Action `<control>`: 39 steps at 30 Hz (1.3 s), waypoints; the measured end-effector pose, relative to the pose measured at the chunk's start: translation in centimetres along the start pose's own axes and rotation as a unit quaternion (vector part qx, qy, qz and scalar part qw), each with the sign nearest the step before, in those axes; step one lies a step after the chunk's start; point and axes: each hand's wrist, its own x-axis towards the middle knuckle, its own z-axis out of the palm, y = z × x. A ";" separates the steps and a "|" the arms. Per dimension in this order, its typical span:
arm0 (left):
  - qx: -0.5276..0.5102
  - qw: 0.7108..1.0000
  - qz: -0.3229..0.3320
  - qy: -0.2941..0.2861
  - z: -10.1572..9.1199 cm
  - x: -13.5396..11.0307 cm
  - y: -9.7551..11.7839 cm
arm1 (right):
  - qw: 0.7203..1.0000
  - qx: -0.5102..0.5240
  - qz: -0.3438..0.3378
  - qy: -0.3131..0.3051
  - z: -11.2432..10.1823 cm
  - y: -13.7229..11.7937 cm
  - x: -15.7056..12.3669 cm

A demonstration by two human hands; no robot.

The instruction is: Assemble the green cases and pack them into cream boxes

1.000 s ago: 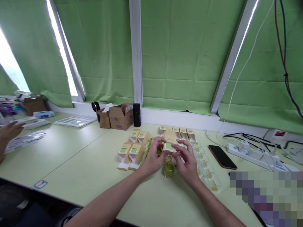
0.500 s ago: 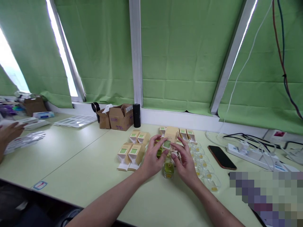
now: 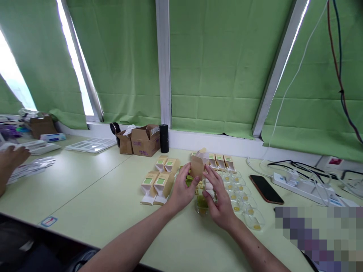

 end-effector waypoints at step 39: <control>0.056 0.966 -0.109 -0.226 -6.1 1.3 2.0 | 0.965 -0.180 0.109 -0.155 -6.9 1.4 1.4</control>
